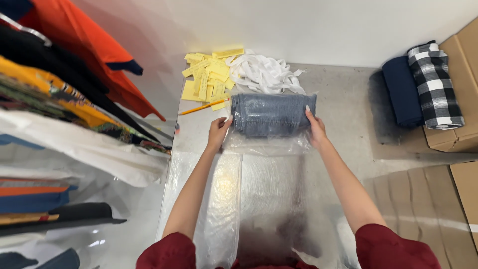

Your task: The person wraps folded jeans and a checkered cloth in plastic bags on a metal table. They then place the wrapped jeans into a cardboard box and close the flaps.

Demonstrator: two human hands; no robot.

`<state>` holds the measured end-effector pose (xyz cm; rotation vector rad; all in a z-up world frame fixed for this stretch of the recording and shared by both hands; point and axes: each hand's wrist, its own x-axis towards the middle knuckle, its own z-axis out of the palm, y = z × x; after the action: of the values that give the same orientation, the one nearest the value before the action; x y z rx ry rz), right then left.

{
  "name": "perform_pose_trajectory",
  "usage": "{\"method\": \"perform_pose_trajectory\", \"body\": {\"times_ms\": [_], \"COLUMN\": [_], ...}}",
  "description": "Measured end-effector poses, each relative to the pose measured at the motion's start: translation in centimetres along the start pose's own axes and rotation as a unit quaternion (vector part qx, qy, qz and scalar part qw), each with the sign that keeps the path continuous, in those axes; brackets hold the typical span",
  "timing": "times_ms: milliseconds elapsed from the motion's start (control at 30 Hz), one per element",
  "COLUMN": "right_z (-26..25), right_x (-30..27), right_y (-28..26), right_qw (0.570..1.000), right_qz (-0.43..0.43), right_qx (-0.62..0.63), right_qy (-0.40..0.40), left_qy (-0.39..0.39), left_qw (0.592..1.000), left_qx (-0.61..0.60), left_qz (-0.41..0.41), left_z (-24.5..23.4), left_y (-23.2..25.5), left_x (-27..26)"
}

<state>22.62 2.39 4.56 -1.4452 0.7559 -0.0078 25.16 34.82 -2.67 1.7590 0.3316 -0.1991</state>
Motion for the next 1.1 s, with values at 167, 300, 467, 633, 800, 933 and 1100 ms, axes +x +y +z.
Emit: {"method": "perform_pose_trajectory", "body": {"times_ms": [167,300,467,633,800,933,1100], "right_z": [-1.3,2.5,7.6,9.2,8.1,7.1,6.6], "right_x": [1.0,-7.6,-12.8,-19.9,-24.4,-21.0,-20.0], "right_y": [5.6,8.4,14.4,12.3,11.1,17.2,18.1], "right_qw": [0.953,0.929,0.849,0.713,0.820,0.889,0.893], "right_qz": [-0.135,-0.345,-0.282,-0.274,-0.272,-0.274,-0.227], "right_qx": [-0.224,-0.132,-0.351,-0.553,-0.443,-0.323,-0.347], "right_qy": [0.153,-0.038,-0.277,-0.332,-0.240,-0.173,-0.172], "left_qy": [0.110,0.209,0.261,0.267,0.272,0.279,0.292], "left_qw": [0.983,0.923,0.898,0.921,0.911,0.908,0.899], "left_qx": [0.092,0.303,0.354,0.272,0.297,0.304,0.326], "left_qz": [0.116,0.108,0.033,0.076,0.092,0.070,0.012], "left_z": [-5.8,-10.6,-12.0,-12.5,-11.6,-12.0,-13.1], "left_y": [-4.7,-6.0,-9.9,-11.2,-9.6,-10.4,-12.5], "left_x": [-5.8,-13.6,-18.3,-19.2,-20.8,-20.6,-19.1]}}
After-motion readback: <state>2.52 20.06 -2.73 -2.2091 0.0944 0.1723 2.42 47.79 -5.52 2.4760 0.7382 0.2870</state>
